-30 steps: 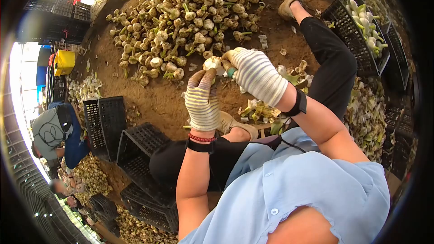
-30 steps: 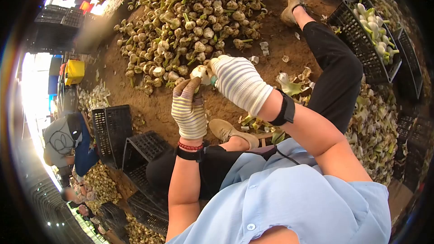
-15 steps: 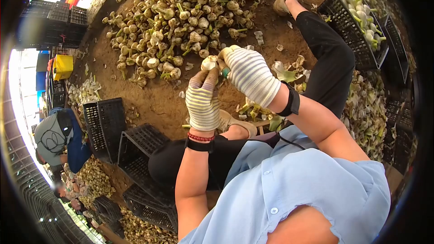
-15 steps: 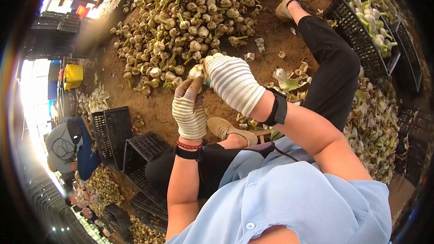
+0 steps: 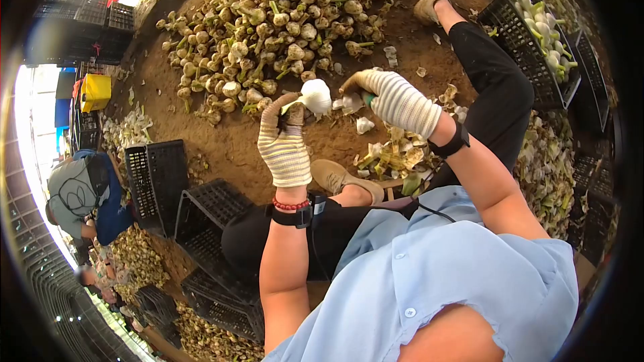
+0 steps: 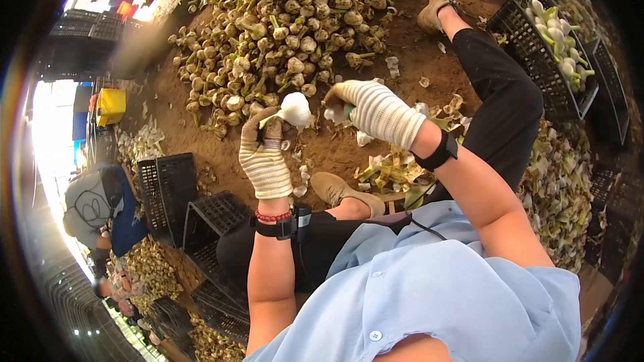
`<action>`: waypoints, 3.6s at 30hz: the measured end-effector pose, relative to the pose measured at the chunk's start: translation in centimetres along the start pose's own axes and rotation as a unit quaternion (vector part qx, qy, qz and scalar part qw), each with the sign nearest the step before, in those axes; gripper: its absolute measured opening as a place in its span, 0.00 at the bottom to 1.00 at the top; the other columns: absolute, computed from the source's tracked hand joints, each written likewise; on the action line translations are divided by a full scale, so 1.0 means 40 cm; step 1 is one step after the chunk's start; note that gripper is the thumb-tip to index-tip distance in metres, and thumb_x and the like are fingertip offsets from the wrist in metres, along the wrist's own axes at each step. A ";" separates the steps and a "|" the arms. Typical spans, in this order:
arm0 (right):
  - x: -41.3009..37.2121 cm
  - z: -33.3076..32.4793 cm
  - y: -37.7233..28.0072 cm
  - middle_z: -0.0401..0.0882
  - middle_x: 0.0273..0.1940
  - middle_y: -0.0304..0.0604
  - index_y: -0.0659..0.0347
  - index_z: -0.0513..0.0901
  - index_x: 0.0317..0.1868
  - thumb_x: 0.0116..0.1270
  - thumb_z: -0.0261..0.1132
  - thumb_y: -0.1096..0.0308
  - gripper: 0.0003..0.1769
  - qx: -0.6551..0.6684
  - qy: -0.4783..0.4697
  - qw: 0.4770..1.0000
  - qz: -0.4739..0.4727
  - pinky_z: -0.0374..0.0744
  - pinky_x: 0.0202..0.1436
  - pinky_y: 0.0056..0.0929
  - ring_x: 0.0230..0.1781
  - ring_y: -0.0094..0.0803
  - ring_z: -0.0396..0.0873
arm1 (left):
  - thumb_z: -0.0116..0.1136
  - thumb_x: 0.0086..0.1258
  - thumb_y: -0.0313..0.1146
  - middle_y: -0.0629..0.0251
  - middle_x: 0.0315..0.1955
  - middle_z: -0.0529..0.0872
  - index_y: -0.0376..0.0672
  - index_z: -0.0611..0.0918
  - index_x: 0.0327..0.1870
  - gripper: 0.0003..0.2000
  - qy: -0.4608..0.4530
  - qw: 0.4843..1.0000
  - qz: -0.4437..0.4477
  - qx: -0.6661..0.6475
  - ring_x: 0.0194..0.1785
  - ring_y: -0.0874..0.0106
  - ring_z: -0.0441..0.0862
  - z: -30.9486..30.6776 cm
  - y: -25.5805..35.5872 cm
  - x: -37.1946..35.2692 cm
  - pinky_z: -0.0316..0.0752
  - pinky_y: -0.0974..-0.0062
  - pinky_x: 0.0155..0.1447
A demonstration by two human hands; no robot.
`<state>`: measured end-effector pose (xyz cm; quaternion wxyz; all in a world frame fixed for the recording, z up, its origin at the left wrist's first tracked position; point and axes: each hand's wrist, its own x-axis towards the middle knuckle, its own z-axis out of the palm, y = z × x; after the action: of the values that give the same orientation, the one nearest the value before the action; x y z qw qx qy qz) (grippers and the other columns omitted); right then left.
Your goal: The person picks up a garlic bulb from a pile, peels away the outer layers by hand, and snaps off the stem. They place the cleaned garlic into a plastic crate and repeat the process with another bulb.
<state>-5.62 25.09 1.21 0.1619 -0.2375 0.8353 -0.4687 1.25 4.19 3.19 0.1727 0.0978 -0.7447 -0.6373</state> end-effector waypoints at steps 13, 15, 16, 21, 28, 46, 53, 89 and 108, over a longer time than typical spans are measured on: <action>0.028 0.046 -0.123 0.83 0.37 0.57 0.65 0.83 0.47 0.64 0.68 0.61 0.17 -0.057 0.159 0.985 -0.036 0.80 0.40 0.43 0.38 0.54 0.82 | 0.52 0.52 0.07 0.59 0.48 0.84 0.47 0.85 0.53 0.28 -0.035 0.971 0.143 0.188 0.47 0.63 0.83 0.016 -0.002 -0.024 0.80 0.68 0.51; 0.034 0.026 -0.148 0.83 0.35 0.59 0.66 0.82 0.46 0.65 0.68 0.60 0.17 -0.010 0.108 0.992 0.062 0.79 0.39 0.44 0.37 0.54 0.82 | 0.54 0.53 0.08 0.58 0.50 0.83 0.47 0.85 0.54 0.28 -0.047 0.954 0.184 0.230 0.48 0.61 0.83 0.011 0.008 -0.029 0.80 0.68 0.50; 0.039 0.021 -0.149 0.82 0.33 0.59 0.67 0.82 0.45 0.65 0.69 0.60 0.17 0.007 0.089 0.993 0.076 0.79 0.38 0.44 0.36 0.54 0.82 | 0.55 0.53 0.09 0.57 0.49 0.83 0.47 0.85 0.54 0.28 -0.058 0.952 0.189 0.234 0.48 0.59 0.83 0.004 -0.002 -0.030 0.80 0.68 0.50; 0.024 0.034 -0.141 0.82 0.32 0.58 0.66 0.81 0.43 0.65 0.67 0.64 0.13 0.059 0.069 0.993 0.081 0.79 0.36 0.43 0.35 0.54 0.82 | 0.58 0.52 0.11 0.55 0.49 0.83 0.47 0.84 0.56 0.28 -0.081 0.938 0.213 0.260 0.48 0.55 0.83 0.003 -0.002 -0.043 0.80 0.65 0.50; 0.018 0.073 -0.143 0.83 0.39 0.53 0.64 0.80 0.45 0.63 0.65 0.71 0.11 -0.233 0.141 0.962 0.007 0.80 0.40 0.40 0.38 0.50 0.82 | 0.59 0.59 0.11 0.62 0.47 0.84 0.43 0.85 0.52 0.21 -0.065 0.942 0.205 0.257 0.50 0.67 0.84 0.009 0.006 -0.047 0.80 0.71 0.53; -0.029 -0.102 -0.068 0.84 0.49 0.52 0.61 0.75 0.65 0.75 0.59 0.66 0.21 0.074 -0.107 0.983 0.131 0.81 0.48 0.33 0.45 0.35 0.84 | 0.57 0.76 0.30 0.58 0.50 0.84 0.39 0.80 0.55 0.11 -0.027 0.865 -0.270 -0.422 0.52 0.67 0.83 -0.012 -0.038 0.031 0.87 0.71 0.53; -0.068 -0.084 0.012 0.80 0.31 0.43 0.68 0.82 0.46 0.69 0.67 0.60 0.17 0.328 0.116 0.931 0.114 0.76 0.33 0.26 0.30 0.23 0.78 | 0.61 0.73 0.26 0.63 0.47 0.86 0.39 0.83 0.50 0.08 -0.008 0.992 -0.112 -0.059 0.50 0.72 0.82 0.075 -0.004 0.034 0.79 0.73 0.57; -0.121 -0.180 -0.069 0.82 0.57 0.53 0.61 0.81 0.58 0.81 0.45 0.46 0.29 0.812 -0.008 0.573 0.109 0.77 0.61 0.51 0.60 0.50 0.78 | 0.51 0.79 0.29 0.64 0.52 0.86 0.40 0.80 0.58 0.12 -0.125 0.987 0.025 -0.099 0.53 0.75 0.82 0.171 0.100 0.027 0.82 0.77 0.51; -0.012 0.131 0.103 0.74 0.66 0.46 0.61 0.72 0.69 0.78 0.54 0.49 0.29 0.596 -0.108 0.782 0.150 0.76 0.60 0.36 0.60 0.38 0.76 | 0.57 0.74 0.52 0.62 0.30 0.86 0.39 0.81 0.43 0.21 0.207 0.836 -0.311 -0.402 0.32 0.65 0.83 -0.072 -0.028 0.085 0.84 0.64 0.41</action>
<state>-3.62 23.50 -4.96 0.4287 -0.0142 0.3918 -0.8139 -0.86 0.14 2.93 0.1393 0.3760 -0.3003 -0.8655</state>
